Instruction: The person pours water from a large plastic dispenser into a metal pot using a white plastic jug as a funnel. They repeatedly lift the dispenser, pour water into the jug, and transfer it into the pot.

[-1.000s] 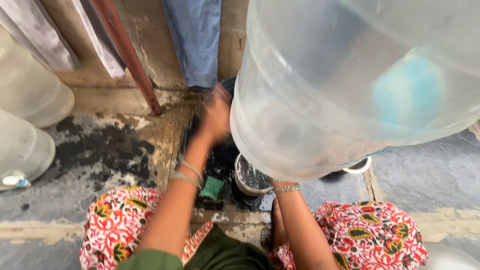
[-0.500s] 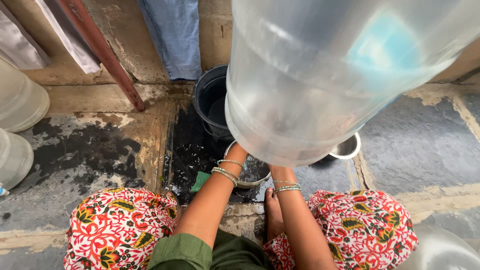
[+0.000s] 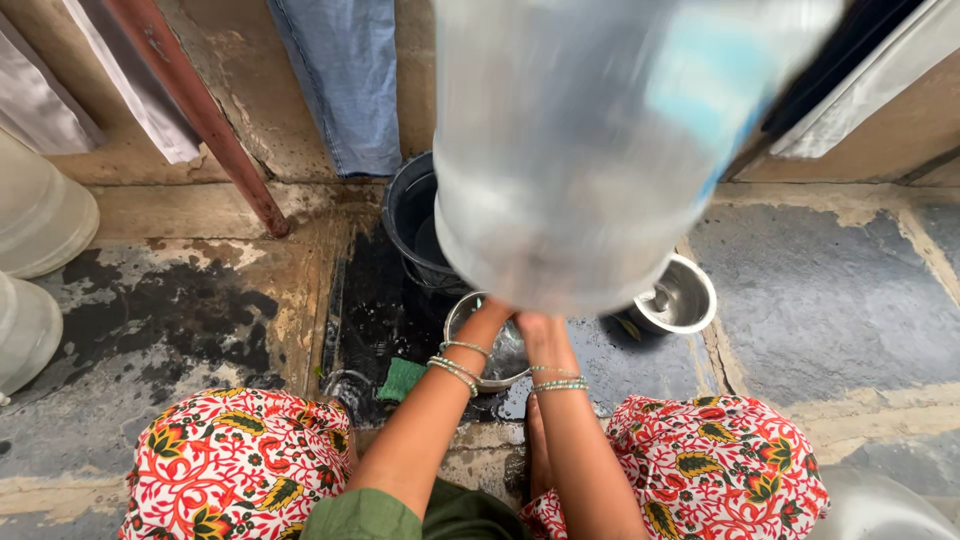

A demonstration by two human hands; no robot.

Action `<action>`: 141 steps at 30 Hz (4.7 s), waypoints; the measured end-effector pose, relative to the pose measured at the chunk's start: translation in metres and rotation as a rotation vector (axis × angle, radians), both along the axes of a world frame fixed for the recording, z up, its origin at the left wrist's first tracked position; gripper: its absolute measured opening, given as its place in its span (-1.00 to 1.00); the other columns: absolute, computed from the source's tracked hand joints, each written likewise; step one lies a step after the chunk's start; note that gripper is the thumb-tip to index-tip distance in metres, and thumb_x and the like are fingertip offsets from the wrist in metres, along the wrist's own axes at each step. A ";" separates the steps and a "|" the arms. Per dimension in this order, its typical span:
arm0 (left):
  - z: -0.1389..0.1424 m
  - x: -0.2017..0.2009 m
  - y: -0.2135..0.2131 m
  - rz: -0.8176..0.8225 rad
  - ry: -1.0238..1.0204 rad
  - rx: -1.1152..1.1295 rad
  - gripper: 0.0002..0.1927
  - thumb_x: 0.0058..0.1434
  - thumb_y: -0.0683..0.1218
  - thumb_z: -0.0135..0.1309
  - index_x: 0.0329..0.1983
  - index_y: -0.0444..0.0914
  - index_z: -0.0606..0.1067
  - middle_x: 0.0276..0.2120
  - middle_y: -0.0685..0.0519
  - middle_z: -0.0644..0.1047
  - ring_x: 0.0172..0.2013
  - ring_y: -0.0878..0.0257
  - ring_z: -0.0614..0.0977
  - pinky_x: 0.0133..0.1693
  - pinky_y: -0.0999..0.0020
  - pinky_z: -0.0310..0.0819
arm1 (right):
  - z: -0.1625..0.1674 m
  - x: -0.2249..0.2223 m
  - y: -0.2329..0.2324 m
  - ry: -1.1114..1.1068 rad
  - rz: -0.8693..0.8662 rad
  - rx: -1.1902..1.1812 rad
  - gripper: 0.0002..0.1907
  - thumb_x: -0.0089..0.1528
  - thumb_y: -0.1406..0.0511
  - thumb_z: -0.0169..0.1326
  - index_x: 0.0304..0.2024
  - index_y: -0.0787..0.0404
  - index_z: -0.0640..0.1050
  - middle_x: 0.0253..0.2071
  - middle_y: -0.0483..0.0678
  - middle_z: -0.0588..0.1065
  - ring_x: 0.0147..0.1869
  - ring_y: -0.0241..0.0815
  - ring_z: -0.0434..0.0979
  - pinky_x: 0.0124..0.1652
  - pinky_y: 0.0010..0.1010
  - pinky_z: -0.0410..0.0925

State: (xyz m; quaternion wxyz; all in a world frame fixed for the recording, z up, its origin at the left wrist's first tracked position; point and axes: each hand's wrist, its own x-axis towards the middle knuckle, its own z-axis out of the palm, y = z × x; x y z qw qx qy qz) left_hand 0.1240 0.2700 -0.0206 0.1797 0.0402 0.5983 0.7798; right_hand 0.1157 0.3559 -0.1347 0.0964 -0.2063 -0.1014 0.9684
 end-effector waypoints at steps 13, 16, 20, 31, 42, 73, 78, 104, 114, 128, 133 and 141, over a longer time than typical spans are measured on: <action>0.007 -0.014 -0.002 0.030 0.140 -0.122 -0.51 0.02 0.14 0.37 -0.12 -0.22 0.52 -0.09 0.06 0.52 -0.07 0.16 0.54 -0.13 0.16 0.40 | 0.009 -0.004 -0.009 0.074 0.100 -0.031 -0.64 0.44 0.29 -0.22 0.22 0.33 0.36 0.20 0.12 0.43 0.24 0.05 0.46 0.26 -0.09 0.35; -0.020 0.013 -0.025 0.038 0.058 -0.184 -0.51 0.03 0.14 0.37 -0.11 -0.22 0.52 -0.09 0.07 0.52 -0.07 0.17 0.55 -0.14 0.17 0.40 | -0.006 0.016 -0.011 0.007 0.120 -0.006 -0.65 0.44 0.28 -0.21 0.21 0.33 0.37 0.19 0.12 0.44 0.23 0.05 0.46 0.25 -0.09 0.35; -0.009 0.004 0.000 0.036 0.118 -0.105 -0.52 0.04 0.13 0.36 -0.11 -0.21 0.52 -0.10 0.07 0.53 -0.07 0.18 0.55 -0.15 0.18 0.40 | 0.001 0.008 0.012 0.043 0.092 0.020 -0.65 0.44 0.28 -0.19 0.20 0.34 0.38 0.18 0.12 0.45 0.22 0.04 0.47 0.23 -0.10 0.36; 0.001 0.001 0.012 0.039 0.114 -0.135 -0.55 0.07 0.12 0.35 -0.09 -0.20 0.52 -0.10 0.09 0.54 -0.09 0.20 0.56 -0.17 0.21 0.40 | 0.003 -0.019 0.005 0.009 0.097 0.064 -0.67 0.43 0.28 -0.14 0.16 0.35 0.41 0.14 0.11 0.47 0.17 0.02 0.48 0.20 -0.12 0.36; -0.053 0.014 -0.014 0.039 0.036 -0.230 -0.58 0.10 0.10 0.33 -0.08 -0.18 0.52 -0.10 0.11 0.54 -0.10 0.22 0.56 -0.19 0.24 0.39 | -0.031 0.009 0.012 -0.014 0.108 0.074 -0.68 0.43 0.27 -0.09 0.13 0.37 0.44 0.11 0.11 0.49 0.13 0.00 0.50 0.17 -0.13 0.37; -0.009 0.005 0.005 0.427 0.019 0.327 -0.65 0.18 0.06 0.29 -0.04 -0.13 0.51 -0.11 0.15 0.57 -0.14 0.29 0.59 -0.26 0.32 0.39 | -0.029 0.033 -0.005 0.066 0.070 0.691 -0.69 0.49 0.25 0.06 0.02 0.45 0.53 -0.01 0.10 0.54 -0.02 -0.06 0.52 0.05 -0.21 0.36; 0.050 -0.064 -0.062 0.417 -0.067 1.319 -0.69 0.11 0.03 0.30 -0.17 -0.10 0.46 -0.20 0.12 0.56 -0.19 0.19 0.64 -0.08 0.16 0.59 | -0.063 0.051 -0.023 0.190 0.240 2.095 -0.70 0.33 0.26 0.19 0.07 0.27 0.67 0.07 0.42 0.47 0.19 0.34 0.45 0.05 0.00 0.32; -0.031 -0.070 -0.181 0.431 -0.297 0.980 0.28 -0.13 0.83 -0.62 -0.13 -0.35 0.49 -0.17 -0.16 0.60 -0.13 -0.05 0.62 0.04 -0.02 0.49 | -0.014 -0.135 -0.013 -0.282 0.546 2.613 -0.44 0.17 -0.02 0.23 0.11 0.14 0.55 0.14 0.18 0.47 0.29 0.21 0.38 0.10 0.00 0.38; -0.034 -0.073 -0.210 0.132 -0.437 0.501 0.34 -0.02 0.72 -0.83 0.05 -0.43 0.51 -0.04 -0.27 0.59 -0.02 -0.12 0.62 0.11 -0.10 0.45 | 0.035 -0.127 0.032 -0.015 0.286 2.560 -0.57 0.12 0.00 0.29 -0.17 0.17 0.68 -0.34 0.20 0.61 -0.24 0.16 0.62 -0.17 -0.08 0.46; 0.049 -0.098 -0.292 0.117 0.068 0.572 0.31 -0.08 0.68 -0.94 0.05 -0.24 0.56 -0.09 0.05 0.60 -0.07 0.23 0.53 -0.06 0.38 0.29 | 0.332 -0.082 0.014 0.993 0.326 2.781 -0.61 0.08 0.08 0.32 -0.28 0.26 0.67 -0.23 0.09 0.62 -0.10 0.04 0.60 -0.10 -0.17 0.46; 0.053 -0.126 -0.245 0.210 0.267 0.315 0.15 0.14 0.62 -0.84 0.01 -0.22 0.58 -0.11 0.12 0.58 -0.12 0.29 0.46 -0.10 0.39 0.23 | 0.366 -0.074 -0.028 0.870 0.629 2.950 -0.54 0.07 0.04 0.25 -0.15 0.24 0.66 -0.18 0.10 0.59 -0.18 0.04 0.60 -0.12 -0.17 0.46; 0.017 -0.152 -0.198 0.347 0.308 0.273 -0.28 0.48 0.22 -0.41 -0.40 -0.34 0.59 -0.37 -0.05 0.64 -0.29 0.19 0.62 -0.10 0.28 0.47 | 0.378 -0.066 -0.077 1.082 0.834 3.078 -0.59 0.09 0.07 0.14 -0.16 0.20 0.66 -0.25 -0.03 0.62 0.03 -0.05 0.53 -0.10 -0.16 0.44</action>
